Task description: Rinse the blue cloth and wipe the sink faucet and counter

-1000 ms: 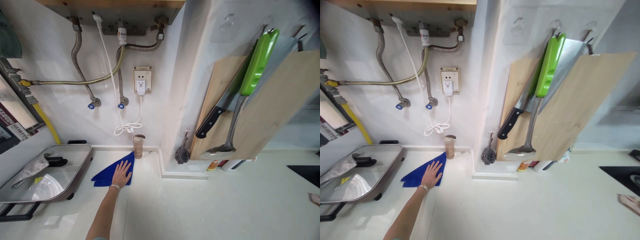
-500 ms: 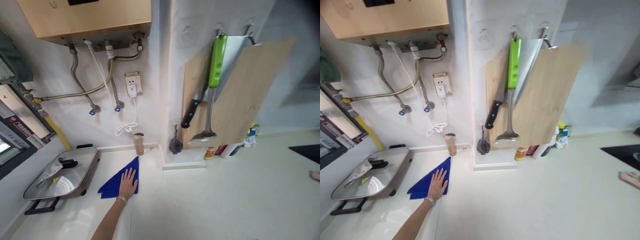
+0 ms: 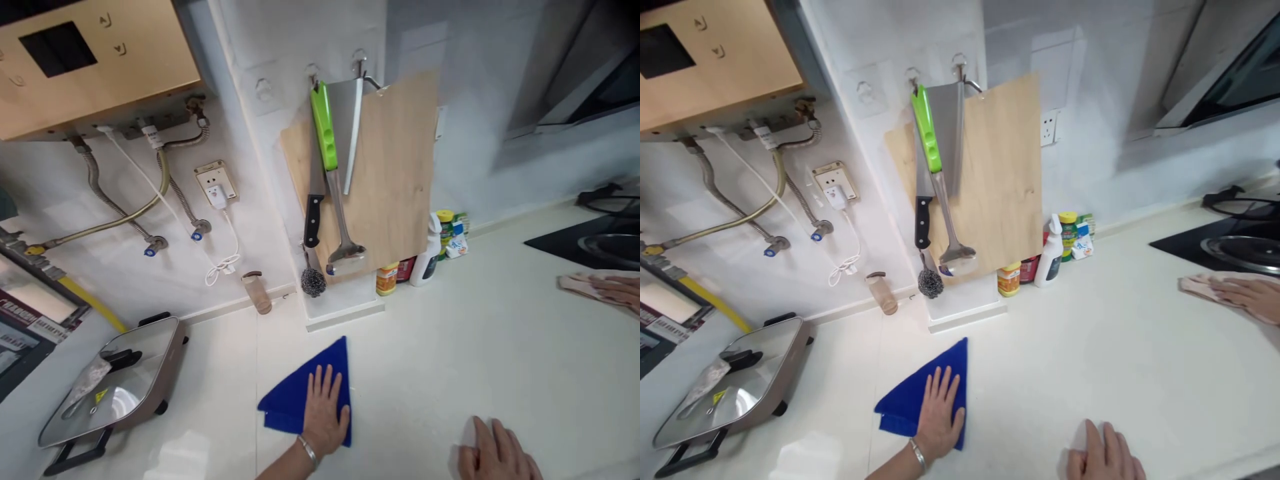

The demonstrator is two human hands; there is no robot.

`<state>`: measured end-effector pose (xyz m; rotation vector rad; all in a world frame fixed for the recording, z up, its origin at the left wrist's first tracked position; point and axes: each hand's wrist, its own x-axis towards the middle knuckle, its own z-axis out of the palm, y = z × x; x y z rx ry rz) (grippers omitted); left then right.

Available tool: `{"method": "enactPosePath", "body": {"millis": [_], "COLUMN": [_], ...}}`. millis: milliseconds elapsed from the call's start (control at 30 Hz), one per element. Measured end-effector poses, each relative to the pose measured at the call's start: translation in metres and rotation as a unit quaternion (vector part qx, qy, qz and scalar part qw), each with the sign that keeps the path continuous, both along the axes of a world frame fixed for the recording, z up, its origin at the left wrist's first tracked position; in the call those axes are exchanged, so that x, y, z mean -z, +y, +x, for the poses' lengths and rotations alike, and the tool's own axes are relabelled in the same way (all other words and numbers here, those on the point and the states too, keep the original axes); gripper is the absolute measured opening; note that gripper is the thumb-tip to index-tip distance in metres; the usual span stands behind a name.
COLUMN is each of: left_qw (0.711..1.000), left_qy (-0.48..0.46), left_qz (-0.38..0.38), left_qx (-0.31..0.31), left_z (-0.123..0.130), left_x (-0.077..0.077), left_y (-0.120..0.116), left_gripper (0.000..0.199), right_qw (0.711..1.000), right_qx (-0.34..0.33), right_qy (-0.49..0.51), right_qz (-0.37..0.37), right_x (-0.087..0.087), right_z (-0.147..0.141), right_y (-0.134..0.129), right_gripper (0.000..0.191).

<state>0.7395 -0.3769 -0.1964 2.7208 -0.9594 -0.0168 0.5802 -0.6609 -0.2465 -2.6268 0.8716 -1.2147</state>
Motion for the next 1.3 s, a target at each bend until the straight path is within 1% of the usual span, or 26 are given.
{"method": "enactPosePath", "body": {"millis": [67,133,200,300,367,433,467,533,600,700,833,933,1033,1167,1300], "left_qw": [0.998,0.995,0.991,0.983,0.978,0.974,0.974,0.975,0.98,0.986,0.992,0.997,0.999,0.996,0.99], "left_qy": [0.034,0.046,0.045,0.052,0.066,0.074,0.074,0.065,0.051,0.038,0.038,0.033,0.025,0.012,-0.002], "left_qz": [0.0,-0.003,-0.012,-0.04,-0.062,-0.077,-0.08,-0.079,-0.07,-0.05,-0.029,0.001,0.039,0.089,0.126], "left_qx": [0.048,0.09,0.129,0.174,0.189,0.198,0.199,0.195,0.182,0.157,0.115,0.063,0.02,-0.019,-0.061], "left_z": [-0.008,-0.012,-0.009,0.005,0.016,0.025,0.028,0.028,0.022,0.005,-0.029,-0.061,-0.095,-0.137,-0.164], "left_x": [-0.003,-0.007,-0.009,-0.012,-0.013,-0.013,-0.012,-0.011,-0.011,-0.014,-0.027,-0.035,-0.041,-0.046,-0.05], "left_y": [-0.035,-0.069,-0.101,-0.141,-0.159,-0.167,-0.168,-0.162,-0.146,-0.105,-0.03,0.028,0.082,0.15,0.21], "left_gripper": [0.076,0.078,0.08,0.076,0.072,0.069,0.067,0.065,0.064,0.066,0.066,0.066,0.066,0.064,0.063], "right_qw": [1.0,0.999,0.999,0.999,1.0,1.0,1.0,1.0,1.0,1.0,0.999,0.998,0.997,0.996,0.994], "right_qx": [-0.004,-0.005,-0.002,0.001,0.002,0.002,0.002,-0.003,-0.011,-0.011,-0.024,-0.047,-0.058,-0.068,-0.077], "right_qy": [0.008,0.026,0.04,0.039,0.029,0.016,0.009,-0.001,0.001,0.007,0.023,0.039,0.048,0.057,0.074], "right_qz": [0.019,0.029,0.026,0.009,-0.004,-0.015,-0.017,-0.011,-0.001,-0.012,-0.036,-0.034,-0.028,-0.007,0.004], "right_x": [0.002,0.004,0.006,0.008,0.009,0.01,0.01,0.01,0.01,0.012,0.013,0.012,0.011,0.012,0.012], "right_z": [0.0,-0.001,0.0,0.0,0.0,-0.001,-0.001,-0.003,-0.005,-0.008,-0.01,-0.013,-0.015,-0.017,-0.02], "right_y": [0.0,-0.001,-0.001,-0.002,-0.003,-0.004,-0.005,-0.006,-0.007,-0.01,-0.012,-0.014,-0.016,-0.017,-0.016], "right_gripper": [0.059,0.057,0.055,0.055,0.058,0.063,0.066,0.07,0.071,0.065,0.062,0.063,0.065,0.071,0.075]}}
